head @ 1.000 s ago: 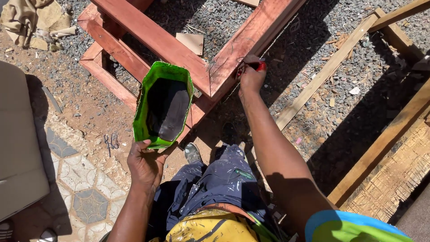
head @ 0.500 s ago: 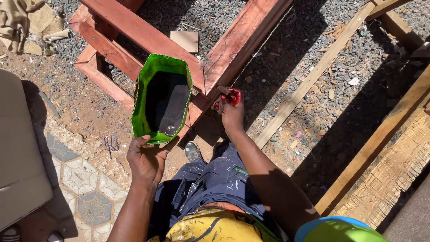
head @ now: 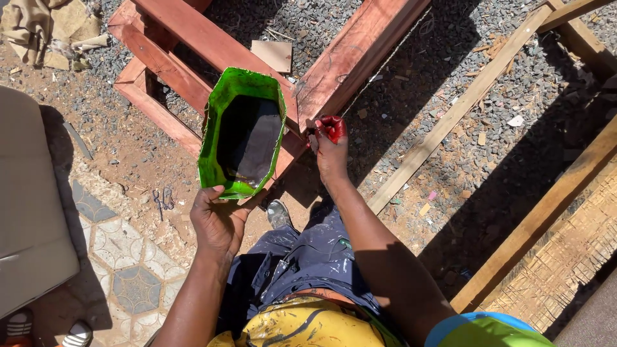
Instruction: Applying wood stain to a furniture frame using a hand-held applicator.
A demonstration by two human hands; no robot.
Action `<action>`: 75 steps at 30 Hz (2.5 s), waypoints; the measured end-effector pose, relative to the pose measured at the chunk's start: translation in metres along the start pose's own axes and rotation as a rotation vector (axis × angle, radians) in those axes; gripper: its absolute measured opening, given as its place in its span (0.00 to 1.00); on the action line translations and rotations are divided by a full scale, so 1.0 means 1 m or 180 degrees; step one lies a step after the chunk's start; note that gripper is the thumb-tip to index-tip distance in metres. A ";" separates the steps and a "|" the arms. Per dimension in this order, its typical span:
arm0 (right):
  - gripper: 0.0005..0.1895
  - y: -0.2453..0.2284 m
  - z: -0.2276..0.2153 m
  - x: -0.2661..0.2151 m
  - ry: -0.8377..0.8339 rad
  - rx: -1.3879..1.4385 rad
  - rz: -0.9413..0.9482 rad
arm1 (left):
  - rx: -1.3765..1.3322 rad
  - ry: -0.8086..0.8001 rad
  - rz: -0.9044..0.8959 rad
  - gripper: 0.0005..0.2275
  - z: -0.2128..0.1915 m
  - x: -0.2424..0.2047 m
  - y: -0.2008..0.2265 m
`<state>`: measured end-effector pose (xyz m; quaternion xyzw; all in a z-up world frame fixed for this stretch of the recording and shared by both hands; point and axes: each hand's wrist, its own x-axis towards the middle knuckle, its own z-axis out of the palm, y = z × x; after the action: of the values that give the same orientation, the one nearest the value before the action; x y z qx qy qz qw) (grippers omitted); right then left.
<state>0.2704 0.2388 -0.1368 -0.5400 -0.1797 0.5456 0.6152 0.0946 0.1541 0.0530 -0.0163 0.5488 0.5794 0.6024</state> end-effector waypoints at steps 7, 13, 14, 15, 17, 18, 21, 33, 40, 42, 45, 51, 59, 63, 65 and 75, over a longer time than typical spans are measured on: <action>0.07 -0.007 -0.003 0.052 0.0357 0.0140 -0.0073 | 0.0088 0.0079 -0.0032 0.23 0.010 -0.003 -0.001; 0.03 -0.063 -0.043 0.241 0.0963 -0.0281 -0.0032 | 0.0051 0.0157 -0.0105 0.27 0.012 -0.003 -0.006; 0.06 -0.064 -0.051 0.261 0.0854 -0.0264 -0.0137 | 0.0065 0.0181 -0.0077 0.27 0.014 -0.003 -0.006; 0.06 -0.055 -0.048 0.241 0.0849 -0.0252 -0.0134 | 0.0072 0.0182 -0.0065 0.27 0.015 -0.002 -0.006; 0.13 -0.041 -0.042 0.202 0.0405 -0.0295 -0.0448 | 0.0053 0.0226 -0.0071 0.27 0.018 0.000 -0.008; 0.13 -0.023 -0.036 0.170 0.0405 -0.0294 -0.0455 | 0.0052 0.0219 -0.0070 0.27 0.025 -0.001 -0.006; 0.12 0.011 -0.017 0.072 0.0184 -0.0032 -0.0298 | 0.0121 0.0089 0.0044 0.22 0.039 0.001 -0.004; 0.07 -0.013 -0.063 0.229 0.0510 0.0054 -0.0234 | 0.0003 0.0150 0.0217 0.24 0.029 0.009 -0.007; 0.08 0.024 -0.029 0.054 0.0163 -0.0133 0.0274 | -0.0337 0.0256 0.0245 0.21 0.017 -0.003 -0.011; 0.09 0.024 -0.003 -0.026 -0.0035 -0.0219 0.0559 | -0.0390 0.0256 0.0237 0.21 0.009 0.003 -0.015; 0.12 0.038 -0.025 -0.050 -0.0786 -0.0582 0.0509 | -0.0438 0.0346 0.0273 0.21 -0.012 0.010 -0.026; 0.13 -0.013 -0.047 0.003 -0.0514 -0.1309 0.0441 | -0.0329 0.0385 0.0426 0.22 -0.014 -0.001 -0.023; 0.12 -0.008 -0.035 0.058 0.0012 -0.0358 0.0083 | -0.0404 0.0317 0.0471 0.28 -0.006 -0.015 -0.025; 0.09 -0.011 -0.025 0.055 0.0131 0.0288 0.0479 | -0.0360 0.0308 0.0507 0.30 -0.012 -0.016 -0.027; 0.06 -0.012 -0.020 0.054 0.0238 0.0188 0.0433 | -0.0315 0.0309 0.0494 0.32 -0.011 -0.018 -0.026; 0.14 0.025 -0.021 -0.003 0.0083 0.0152 0.0599 | -0.0263 0.0279 0.0502 0.34 -0.012 -0.011 -0.030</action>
<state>0.2747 0.2215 -0.1641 -0.5467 -0.1072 0.5981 0.5762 0.1116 0.1285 0.0374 -0.0232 0.5498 0.6459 0.5291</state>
